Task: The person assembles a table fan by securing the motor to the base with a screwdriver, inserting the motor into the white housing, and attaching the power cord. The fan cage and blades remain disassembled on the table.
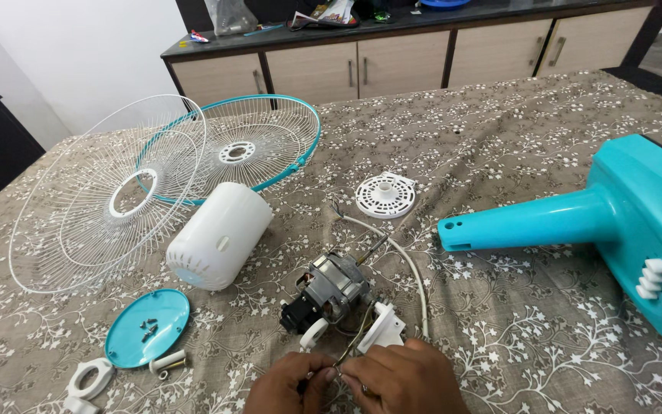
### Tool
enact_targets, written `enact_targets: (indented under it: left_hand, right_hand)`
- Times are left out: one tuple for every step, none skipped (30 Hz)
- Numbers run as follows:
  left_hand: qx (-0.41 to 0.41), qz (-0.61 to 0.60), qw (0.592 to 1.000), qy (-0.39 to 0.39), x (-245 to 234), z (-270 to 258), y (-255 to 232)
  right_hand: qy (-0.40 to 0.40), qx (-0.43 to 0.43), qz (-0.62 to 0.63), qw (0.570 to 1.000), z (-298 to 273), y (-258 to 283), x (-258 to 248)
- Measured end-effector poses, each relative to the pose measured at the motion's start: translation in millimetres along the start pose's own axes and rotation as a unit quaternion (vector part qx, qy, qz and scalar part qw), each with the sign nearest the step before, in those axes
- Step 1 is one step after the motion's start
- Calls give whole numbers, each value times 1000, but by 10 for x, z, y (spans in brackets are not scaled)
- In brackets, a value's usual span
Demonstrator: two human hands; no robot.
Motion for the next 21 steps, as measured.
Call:
enact_targets:
  left_hand:
    - [-4, 1, 1000, -2, 15, -6, 19]
    - [-7, 1, 1000, -3, 27, -12, 34]
    - [-11, 2, 1000, -5, 32, -13, 47]
    - [-14, -2, 1000, -10, 30, -13, 56]
    - [-17, -6, 1000, -15, 29, -18, 62]
    - [-20, -10, 1000, -20, 25, -23, 67]
    - [-34, -9, 999, -9, 45, -20, 89]
    - [-47, -8, 999, 3, 65, -20, 111]
    - [-60, -7, 998, 14, 91, -19, 131]
    - [-68, -10, 997, 15, 99, -21, 144]
    - [-76, -13, 997, 16, 113, -28, 160]
    - [-84, -15, 996, 17, 125, -32, 182]
    - [-86, -64, 994, 25, 155, -23, 192]
    - [-87, -112, 989, 32, 192, -17, 202]
    - [-88, -160, 982, 41, 230, -11, 218]
    - [-102, -181, 978, 35, 248, -19, 268]
    - [-115, -202, 972, 31, 276, -26, 314]
    - [-128, -222, 966, 26, 307, -27, 361]
    - [-125, -228, 965, 16, 326, -21, 383]
    - [-121, -234, 965, 6, 346, -15, 402]
    - [-118, -239, 964, -5, 336, -9, 429]
  right_hand:
    - [-7, -4, -7, 1000, 0, 12, -14]
    - [-13, -8, -14, 1000, 1, 25, -30]
    - [-20, -12, -21, 1000, 8, 39, -47]
    - [-18, -2, -19, 1000, 17, 29, -51]
    - [-16, 7, -17, 1000, 23, 19, -55]
    - [-14, 17, -15, 1000, 30, 11, -58]
    - [-26, 30, -14, 999, 35, 2, -84]
    - [-38, 42, -12, 998, 31, -4, -107]
    - [-51, 56, -11, 997, 28, -19, -132]
    - [-45, 47, -15, 998, 36, -8, -126]
    - [-39, 39, -19, 998, 39, 1, -118]
    - [-33, 31, -23, 999, 40, 10, -106]
    - [-28, 32, -18, 999, 44, 0, -93]
    - [-23, 33, -13, 999, 47, -7, -79]
    - [-18, 34, -8, 999, 47, -12, -65]
    - [-17, 38, -2, 999, 51, -15, -52]
    - [-17, 42, 4, 999, 58, -17, -42]
    - [-17, 46, 10, 999, 68, -22, -42]
    - [-15, 56, 22, 998, 78, -41, -51]
    - [-13, 67, 34, 997, 96, -61, -64]
    - [-12, 76, 48, 996, 125, -76, -72]
Point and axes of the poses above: each hand's wrist, its own z-axis towards the middle knuckle, its own x-axis out of the palm, y = z × x, the point moved 9 cm from there along z, towards the middle knuckle, and after that the axes turned 7 degrees about z, right-handed, at the moved point
